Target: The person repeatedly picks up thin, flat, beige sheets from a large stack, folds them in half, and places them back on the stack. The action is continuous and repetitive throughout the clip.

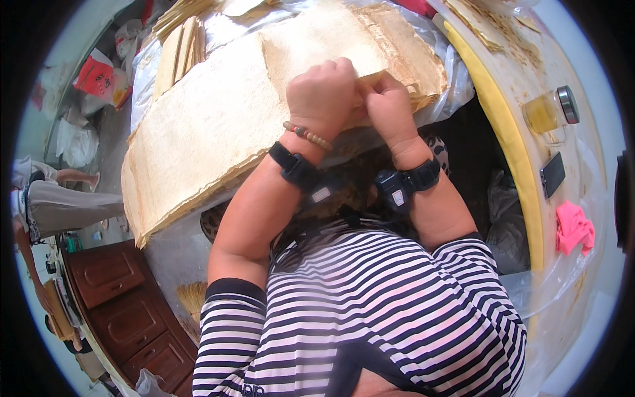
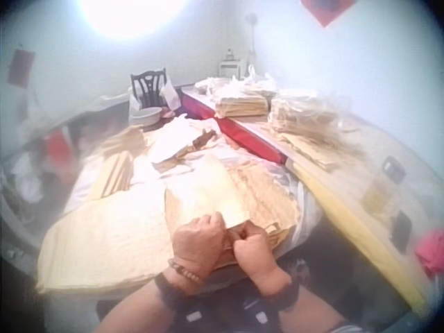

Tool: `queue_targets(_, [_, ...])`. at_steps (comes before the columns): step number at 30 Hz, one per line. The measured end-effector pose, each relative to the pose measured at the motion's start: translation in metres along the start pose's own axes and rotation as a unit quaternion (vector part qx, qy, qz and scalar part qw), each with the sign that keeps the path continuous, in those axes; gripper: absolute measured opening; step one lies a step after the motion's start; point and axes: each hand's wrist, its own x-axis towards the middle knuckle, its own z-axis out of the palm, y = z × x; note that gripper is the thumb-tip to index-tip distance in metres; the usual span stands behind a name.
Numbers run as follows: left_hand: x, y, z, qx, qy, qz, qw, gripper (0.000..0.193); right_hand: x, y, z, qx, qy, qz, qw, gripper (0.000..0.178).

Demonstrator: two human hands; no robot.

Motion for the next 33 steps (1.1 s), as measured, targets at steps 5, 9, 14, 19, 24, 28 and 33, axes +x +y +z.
queue_targets(5, [0.000,-0.002,-0.002,0.004,0.027,0.012,1.000,0.013,0.003,-0.006,-0.002,-0.144,0.008,-0.104,0.984,0.019])
queue_targets(9, [0.000,-0.003,-0.002,0.011,0.010,0.026,1.000,0.012,0.022,-0.003,-0.004,-0.145,0.060,-0.078,0.984,0.027])
queue_targets(14, [-0.001,-0.009,-0.003,-0.002,0.000,0.015,1.000,0.009,0.020,0.009,0.002,-0.067,0.089,0.036,0.993,0.026])
queue_targets(19, [-0.006,-0.019,-0.008,-0.013,-0.026,0.025,0.999,0.010,0.014,0.008,-0.003,0.015,0.062,0.060,0.996,0.021])
queue_targets(24, [-0.011,-0.025,-0.016,-0.061,0.020,-0.031,0.997,0.016,0.013,-0.007,-0.008,0.203,0.052,0.157,0.965,0.025])
queue_targets(28, [-0.008,-0.027,-0.020,-0.138,0.079,-0.068,0.985,0.012,0.014,-0.018,-0.015,0.194,0.047,0.157,0.967,0.029])
queue_targets(33, [0.001,-0.039,-0.027,-0.237,0.130,-0.176,0.947,0.016,0.020,-0.033,-0.028,0.085,0.089,0.213,0.969,0.025])
